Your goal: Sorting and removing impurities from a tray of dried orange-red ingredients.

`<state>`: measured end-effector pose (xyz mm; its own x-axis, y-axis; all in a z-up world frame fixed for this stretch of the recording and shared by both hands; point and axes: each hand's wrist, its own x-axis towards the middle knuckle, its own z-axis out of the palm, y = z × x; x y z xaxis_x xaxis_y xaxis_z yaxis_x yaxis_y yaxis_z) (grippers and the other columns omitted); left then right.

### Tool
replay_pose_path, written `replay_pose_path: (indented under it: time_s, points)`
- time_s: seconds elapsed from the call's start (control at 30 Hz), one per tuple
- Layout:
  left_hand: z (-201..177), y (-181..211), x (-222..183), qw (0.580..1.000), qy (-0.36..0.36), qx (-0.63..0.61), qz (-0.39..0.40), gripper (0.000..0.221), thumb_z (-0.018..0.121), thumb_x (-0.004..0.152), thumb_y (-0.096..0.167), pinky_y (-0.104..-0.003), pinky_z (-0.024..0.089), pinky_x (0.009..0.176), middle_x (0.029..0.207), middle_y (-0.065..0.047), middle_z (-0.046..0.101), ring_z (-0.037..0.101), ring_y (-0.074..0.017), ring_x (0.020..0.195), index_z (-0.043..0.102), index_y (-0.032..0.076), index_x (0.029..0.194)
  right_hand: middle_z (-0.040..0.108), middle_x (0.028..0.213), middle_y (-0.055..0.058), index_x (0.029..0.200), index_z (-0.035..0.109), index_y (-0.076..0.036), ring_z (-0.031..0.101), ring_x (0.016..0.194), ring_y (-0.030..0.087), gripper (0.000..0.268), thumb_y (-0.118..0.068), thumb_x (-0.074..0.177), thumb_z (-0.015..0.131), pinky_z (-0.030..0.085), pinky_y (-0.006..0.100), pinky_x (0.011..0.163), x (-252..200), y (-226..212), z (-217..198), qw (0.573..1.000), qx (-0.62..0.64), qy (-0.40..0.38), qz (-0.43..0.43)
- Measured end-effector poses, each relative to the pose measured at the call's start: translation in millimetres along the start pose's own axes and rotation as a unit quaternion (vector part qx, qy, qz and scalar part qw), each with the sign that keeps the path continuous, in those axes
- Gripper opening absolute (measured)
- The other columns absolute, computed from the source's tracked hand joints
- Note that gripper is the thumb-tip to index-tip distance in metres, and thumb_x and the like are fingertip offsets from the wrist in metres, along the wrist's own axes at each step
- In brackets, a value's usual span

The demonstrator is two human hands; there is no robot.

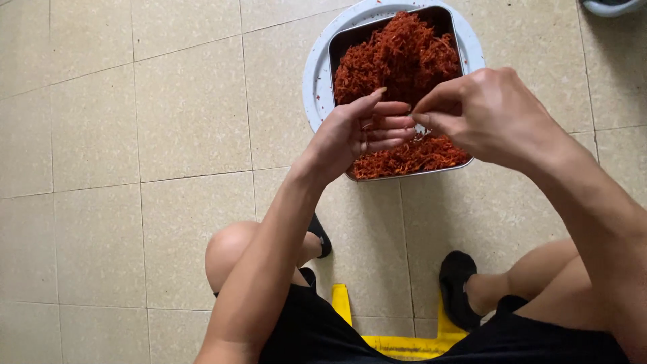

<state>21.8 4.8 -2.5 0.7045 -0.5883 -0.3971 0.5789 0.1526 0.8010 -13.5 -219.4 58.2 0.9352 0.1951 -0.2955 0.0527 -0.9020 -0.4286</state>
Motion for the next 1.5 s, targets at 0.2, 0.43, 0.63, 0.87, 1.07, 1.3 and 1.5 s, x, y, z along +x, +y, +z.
replay_pose_path:
  time_s: [0.2, 0.43, 0.63, 0.87, 1.07, 1.3, 1.5]
  points:
    - [-7, -6, 15, 0.997, -0.065, -0.035, 0.035, 0.049, 0.05, 0.107, 0.023, -0.034, 0.065, 0.094, 0.122, -0.024, 0.07, 0.075, -0.0252, 0.106, 0.05, -0.009, 0.144, 0.08, 0.085, 0.011, 0.115, 0.078, -0.012, 0.075, 0.065, 0.019, 0.03, -0.036, 0.11, 0.061, 0.064, 0.034, 0.06, -11, -22, -11, 0.997, -0.01, 0.004, 0.073]
    - [0, -4, 1, 0.996, -0.064, -0.056, 0.031, 0.045, 0.047, 0.112, 0.015, -0.037, 0.064, 0.095, 0.119, -0.027, 0.069, 0.073, -0.0302, 0.106, 0.052, -0.014, 0.145, 0.079, 0.092, 0.01, 0.111, 0.079, -0.01, 0.076, 0.068, 0.018, 0.028, -0.031, 0.095, 0.069, 0.064, 0.033, 0.061, -6, 1, 14, 0.988, 0.107, 0.098, -0.042]
    - [-5, -4, -15, 0.988, -0.087, -0.127, 0.011, 0.047, 0.036, 0.11, 0.018, -0.038, 0.062, 0.1, 0.125, -0.026, 0.07, 0.073, -0.0299, 0.112, 0.052, -0.013, 0.142, 0.077, 0.085, 0.015, 0.116, 0.078, -0.007, 0.075, 0.068, 0.023, 0.034, -0.038, 0.104, 0.07, 0.063, 0.038, 0.063, -5, -7, 17, 0.993, 0.0, 0.112, -0.033]
    - [-4, -14, -10, 0.992, -0.063, -0.103, 0.02, 0.045, 0.042, 0.109, 0.018, -0.037, 0.064, 0.095, 0.119, -0.024, 0.071, 0.074, -0.0282, 0.105, 0.053, -0.012, 0.141, 0.078, 0.088, 0.014, 0.11, 0.079, -0.005, 0.075, 0.072, 0.024, 0.036, -0.038, 0.096, 0.074, 0.062, 0.041, 0.069, -15, -13, 17, 0.992, -0.005, 0.11, -0.063]
    - [8, -17, 2, 0.998, -0.039, -0.008, 0.05, 0.05, 0.048, 0.108, 0.032, -0.036, 0.067, 0.088, 0.116, -0.019, 0.074, 0.077, -0.0244, 0.101, 0.059, -0.008, 0.135, 0.078, 0.099, 0.015, 0.122, 0.077, -0.009, 0.076, 0.08, 0.025, 0.033, -0.035, 0.104, 0.067, 0.063, 0.04, 0.075, -21, 5, 21, 0.995, 0.018, 0.099, -0.01]
    - [13, -27, 12, 0.994, -0.077, -0.075, 0.022, 0.064, 0.046, 0.11, 0.047, -0.037, 0.067, 0.085, 0.104, -0.022, 0.076, 0.078, -0.0273, 0.094, 0.065, -0.014, 0.119, 0.076, 0.099, 0.015, 0.111, 0.078, -0.004, 0.074, 0.081, 0.023, 0.028, -0.029, 0.098, 0.075, 0.063, 0.037, 0.074, -21, 2, 24, 0.973, 0.066, 0.176, -0.137]
    - [12, -6, -4, 0.99, -0.083, -0.035, 0.109, 0.041, 0.062, 0.105, 0.03, -0.037, 0.064, 0.099, 0.116, -0.02, 0.076, 0.077, -0.0259, 0.106, 0.064, -0.004, 0.129, 0.074, 0.088, 0.013, 0.111, 0.077, -0.001, 0.07, 0.066, 0.018, 0.034, -0.035, 0.104, 0.072, 0.058, 0.032, 0.052, -18, -2, 12, 0.976, 0.125, 0.172, -0.053]
